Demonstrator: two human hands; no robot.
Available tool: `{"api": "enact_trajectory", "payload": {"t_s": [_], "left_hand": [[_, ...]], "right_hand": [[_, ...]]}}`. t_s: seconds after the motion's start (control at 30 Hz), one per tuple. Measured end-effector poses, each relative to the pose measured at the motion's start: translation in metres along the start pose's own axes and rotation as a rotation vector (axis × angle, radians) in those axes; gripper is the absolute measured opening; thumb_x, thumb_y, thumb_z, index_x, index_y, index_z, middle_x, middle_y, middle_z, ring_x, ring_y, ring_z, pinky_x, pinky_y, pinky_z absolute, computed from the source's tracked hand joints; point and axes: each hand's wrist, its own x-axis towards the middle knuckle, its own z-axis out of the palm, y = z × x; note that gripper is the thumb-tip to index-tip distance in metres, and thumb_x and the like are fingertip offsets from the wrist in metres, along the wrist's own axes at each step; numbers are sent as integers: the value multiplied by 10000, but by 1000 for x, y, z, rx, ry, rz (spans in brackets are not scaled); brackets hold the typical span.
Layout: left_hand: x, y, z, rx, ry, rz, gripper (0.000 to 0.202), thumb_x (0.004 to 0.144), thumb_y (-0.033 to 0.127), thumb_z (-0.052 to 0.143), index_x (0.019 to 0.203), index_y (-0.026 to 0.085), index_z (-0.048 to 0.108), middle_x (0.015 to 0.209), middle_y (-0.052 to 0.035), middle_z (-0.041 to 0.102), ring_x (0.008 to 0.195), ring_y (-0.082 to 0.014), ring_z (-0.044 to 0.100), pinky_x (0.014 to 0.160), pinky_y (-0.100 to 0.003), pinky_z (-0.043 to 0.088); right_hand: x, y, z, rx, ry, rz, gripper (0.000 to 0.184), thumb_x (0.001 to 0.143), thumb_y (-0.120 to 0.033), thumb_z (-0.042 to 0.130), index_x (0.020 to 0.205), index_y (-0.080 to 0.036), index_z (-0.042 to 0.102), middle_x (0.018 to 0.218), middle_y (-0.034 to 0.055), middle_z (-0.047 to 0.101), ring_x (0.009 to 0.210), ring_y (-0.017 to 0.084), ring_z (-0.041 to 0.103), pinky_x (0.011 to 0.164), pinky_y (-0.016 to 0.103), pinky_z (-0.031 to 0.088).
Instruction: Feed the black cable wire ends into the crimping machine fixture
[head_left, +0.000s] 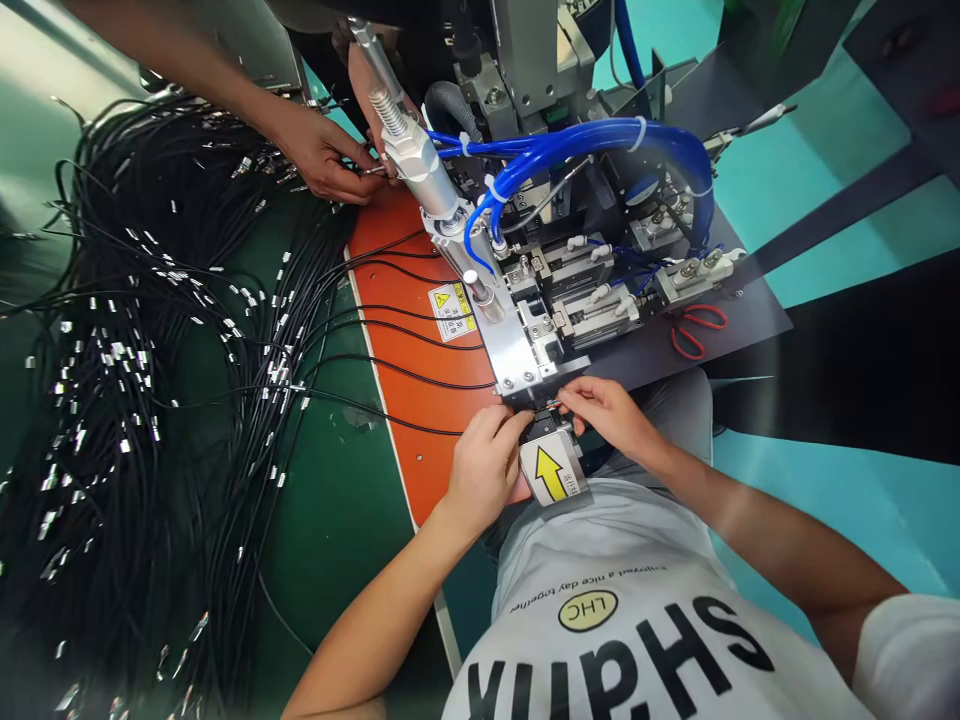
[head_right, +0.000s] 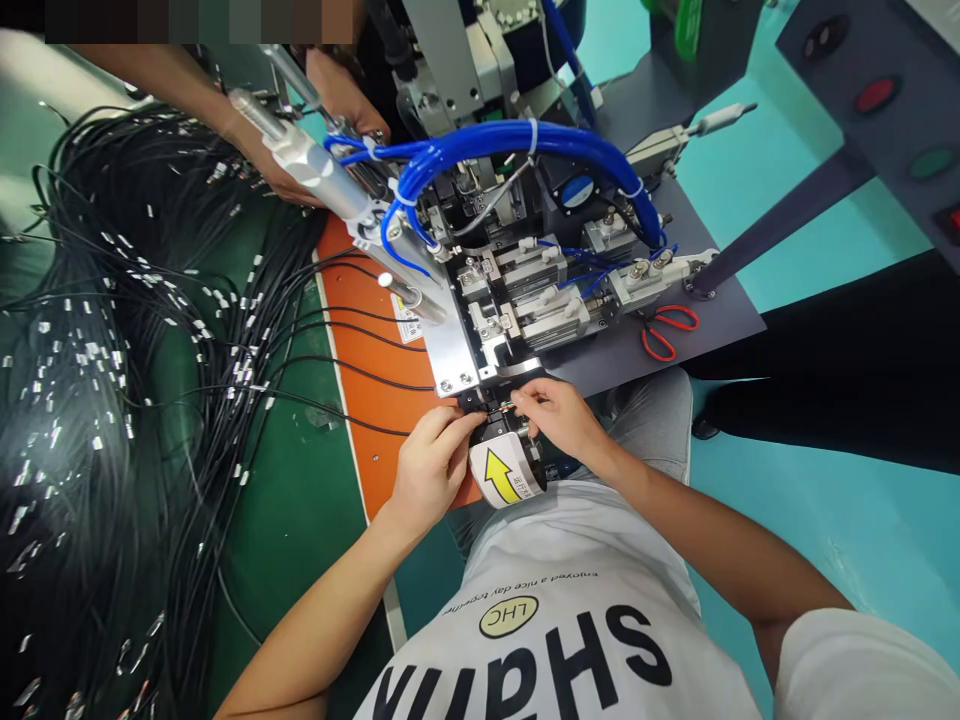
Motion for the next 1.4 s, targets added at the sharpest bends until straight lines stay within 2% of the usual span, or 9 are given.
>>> {"api": "enact_trajectory", "payload": {"t_s": [0.2,0.3,0.43,0.57,0.7,0.83,0.97,1.23,1.4], "left_hand": [[-8,4,-5,-54,23,-119,221,974,179,478,1168,186,583,1078,-104,607,1008,-204,592,902,-377,539],[-24,3,-7,42,57,-77,347,966,151,481,1304,193,549,1145,-137,607,1060,-238,587,917,-422,537],[-43,-4,-7,157,9,6,537,963,104,436,1490,203,406,1257,-181,589,1172,-287,564,959,-481,521],[-47,-8,-6,187,-3,36,594,952,89,455,1526,209,359,1316,-183,568,1234,-291,537,1004,-480,513],[-48,-6,-6,174,9,2,579,952,100,463,1512,226,388,1309,-178,568,1235,-285,537,999,-479,517],[-48,-4,-5,172,23,-26,559,952,107,465,1494,233,420,1279,-172,573,1229,-284,535,994,-476,517],[-49,-3,-7,165,34,-22,566,952,103,463,1499,237,410,1272,-164,568,1224,-282,533,1003,-476,516],[-54,-1,-12,228,4,-21,571,957,89,433,1514,204,383,1318,-165,559,1255,-265,524,1021,-432,539],[-58,-2,-12,242,13,-26,552,956,95,418,1497,206,409,1315,-168,567,1259,-270,532,1004,-446,556]], "right_hand": [[6,-2,8,77,-18,52,349,830,-508,680,784,-167,620,713,-14,631,500,86,527,569,253,441],[7,-1,9,156,-29,87,358,794,-505,709,764,-161,615,692,-20,606,483,77,488,527,243,397],[8,0,10,142,-18,89,328,787,-474,720,758,-165,615,658,-29,582,480,79,482,522,243,374],[8,-1,10,118,-23,93,353,789,-501,720,742,-167,616,604,-36,564,484,86,482,536,245,374],[5,1,5,188,-90,178,431,781,-566,726,781,-144,635,735,-15,602,499,62,506,533,229,361],[-3,15,-7,247,-12,253,499,832,-640,642,944,-155,676,811,-5,608,528,63,541,517,224,333],[-14,31,-16,285,65,276,483,785,-616,711,981,-175,697,813,-19,585,552,62,522,544,227,357],[-25,49,-15,224,67,263,494,775,-622,707,997,-181,703,799,-2,582,574,87,520,550,239,341],[-28,65,-19,222,51,290,469,771,-608,722,1023,-213,716,825,-7,605,611,86,535,581,232,366]]}}
